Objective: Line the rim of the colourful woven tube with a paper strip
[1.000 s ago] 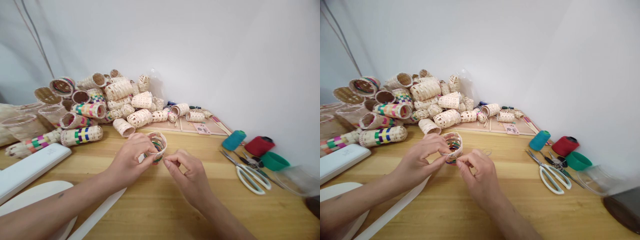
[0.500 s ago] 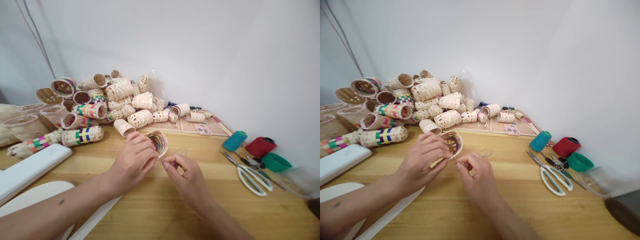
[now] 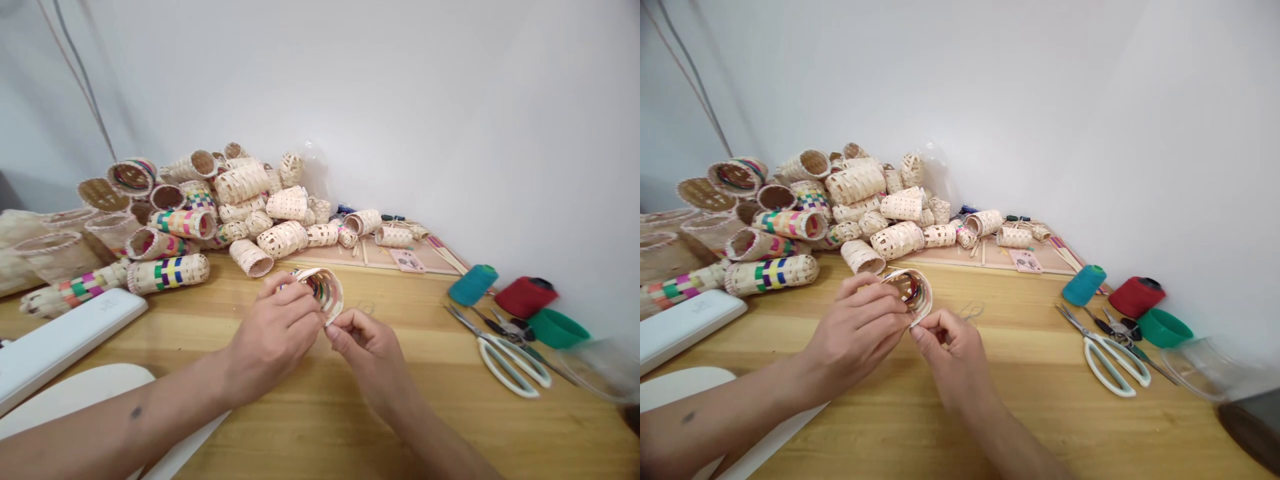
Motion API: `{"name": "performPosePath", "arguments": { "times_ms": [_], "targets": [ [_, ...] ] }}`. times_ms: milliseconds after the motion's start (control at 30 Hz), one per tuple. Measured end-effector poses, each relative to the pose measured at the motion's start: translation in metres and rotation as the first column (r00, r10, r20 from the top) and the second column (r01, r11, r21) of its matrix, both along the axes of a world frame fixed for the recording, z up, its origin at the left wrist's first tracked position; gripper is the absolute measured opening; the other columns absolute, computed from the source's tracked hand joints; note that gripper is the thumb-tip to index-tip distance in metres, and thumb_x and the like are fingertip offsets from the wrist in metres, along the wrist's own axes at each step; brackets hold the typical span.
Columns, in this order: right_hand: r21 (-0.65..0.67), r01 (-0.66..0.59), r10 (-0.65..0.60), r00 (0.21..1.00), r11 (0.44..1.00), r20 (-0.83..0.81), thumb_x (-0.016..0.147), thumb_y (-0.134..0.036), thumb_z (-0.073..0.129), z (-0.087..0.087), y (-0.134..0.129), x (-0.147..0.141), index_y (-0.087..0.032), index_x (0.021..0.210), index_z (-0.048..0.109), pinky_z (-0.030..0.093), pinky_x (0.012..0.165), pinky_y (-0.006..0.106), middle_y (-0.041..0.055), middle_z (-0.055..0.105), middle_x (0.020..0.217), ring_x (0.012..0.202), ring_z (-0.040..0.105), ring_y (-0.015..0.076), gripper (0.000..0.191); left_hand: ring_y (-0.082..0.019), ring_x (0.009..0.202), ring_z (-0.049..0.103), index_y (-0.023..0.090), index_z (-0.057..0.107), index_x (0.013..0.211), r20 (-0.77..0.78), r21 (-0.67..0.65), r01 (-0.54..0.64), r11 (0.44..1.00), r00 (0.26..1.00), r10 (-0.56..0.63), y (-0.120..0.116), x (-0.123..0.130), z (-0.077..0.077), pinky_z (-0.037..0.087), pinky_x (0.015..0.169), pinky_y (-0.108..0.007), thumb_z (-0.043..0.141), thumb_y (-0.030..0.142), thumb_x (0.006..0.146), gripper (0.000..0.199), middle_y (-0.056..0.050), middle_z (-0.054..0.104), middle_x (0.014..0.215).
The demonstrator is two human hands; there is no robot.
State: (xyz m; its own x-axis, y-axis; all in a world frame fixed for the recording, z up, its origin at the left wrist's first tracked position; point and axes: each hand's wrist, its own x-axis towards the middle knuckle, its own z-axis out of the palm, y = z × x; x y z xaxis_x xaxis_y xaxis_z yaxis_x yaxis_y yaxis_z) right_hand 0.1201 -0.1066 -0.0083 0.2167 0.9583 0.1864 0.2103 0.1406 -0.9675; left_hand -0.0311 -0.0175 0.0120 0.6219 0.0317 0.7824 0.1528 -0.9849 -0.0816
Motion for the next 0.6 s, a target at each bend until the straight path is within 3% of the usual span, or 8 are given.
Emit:
{"name": "performPosePath", "arguments": {
  "times_ms": [167,233,333,400,467,533,600],
  "targets": [
    [-0.058,-0.069,0.063,0.993,0.996,-0.098,0.078,-0.035,0.066,0.002,0.005,0.008,-0.018,0.082,0.061,0.035,0.055,0.023,-0.0026,0.053,0.068,0.063,0.045,0.0114,0.018,-0.017,0.083,0.056,0.015,0.061,0.078,-0.001,0.044,-0.027,0.999,1.000,0.027,0.005,-0.004,-0.002,0.035,0.087,-0.039,0.056,0.009,0.087,0.012,-0.001,0.069,0.080],
    [-0.043,-0.056,0.049,0.988,0.998,-0.148,0.078,-0.033,0.067,0.003,0.005,0.008,-0.020,0.090,0.057,0.038,0.057,0.022,-0.0030,0.055,0.072,0.064,0.048,0.0113,0.020,-0.016,0.082,0.057,0.016,0.061,0.079,0.008,0.045,-0.050,0.998,0.999,0.050,0.006,-0.004,-0.002,0.035,0.088,-0.039,0.056,0.008,0.087,0.012,0.000,0.068,0.079],
    [0.030,0.016,-0.012,0.992,0.999,-0.123,0.080,-0.030,0.066,0.002,0.002,0.004,-0.022,0.086,0.049,0.042,0.059,0.023,-0.0035,0.056,0.073,0.066,0.052,0.0118,0.020,-0.016,0.081,0.057,0.018,0.061,0.080,0.013,0.042,-0.059,0.997,0.998,0.058,0.004,-0.001,-0.003,0.033,0.089,-0.039,0.055,0.010,0.088,0.013,0.002,0.068,0.077],
    [0.114,0.060,-0.063,0.998,0.992,0.026,0.084,-0.028,0.062,0.003,-0.001,0.003,-0.022,0.088,0.050,0.046,0.065,0.025,-0.0015,0.059,0.077,0.070,0.057,0.0137,0.014,-0.016,0.083,0.058,0.018,0.062,0.081,0.006,0.040,-0.053,0.998,0.999,0.053,0.002,0.000,-0.004,0.032,0.090,-0.039,0.053,0.011,0.090,0.014,0.002,0.068,0.077],
    [0.231,0.071,-0.134,0.953,0.970,0.271,0.087,-0.025,0.058,0.005,-0.003,0.005,-0.022,0.098,0.057,0.048,0.075,0.030,0.0022,0.063,0.087,0.081,0.060,0.0168,0.011,-0.016,0.084,0.058,0.019,0.062,0.083,-0.001,0.043,-0.056,0.998,0.998,0.056,0.001,0.001,-0.004,0.032,0.091,-0.039,0.053,0.011,0.091,0.014,0.002,0.068,0.078],
    [0.362,0.058,-0.245,0.833,0.930,0.495,0.090,-0.023,0.056,0.008,-0.004,0.010,-0.023,0.107,0.062,0.046,0.087,0.037,0.0070,0.064,0.102,0.098,0.059,0.0211,0.018,-0.015,0.084,0.059,0.019,0.062,0.085,-0.009,0.051,-0.059,0.997,0.998,0.059,0.000,0.001,-0.004,0.031,0.093,-0.039,0.052,0.010,0.091,0.014,0.003,0.068,0.078],
    [0.459,0.048,-0.353,0.712,0.887,0.607,0.091,-0.024,0.055,0.012,-0.005,0.014,-0.024,0.109,0.066,0.040,0.097,0.045,0.0112,0.058,0.119,0.115,0.051,0.0252,0.021,-0.015,0.084,0.059,0.019,0.062,0.086,-0.027,0.061,-0.053,0.997,0.998,0.055,0.000,0.000,-0.005,0.030,0.095,-0.041,0.051,0.010,0.091,0.015,0.003,0.069,0.080]
  ]
}}
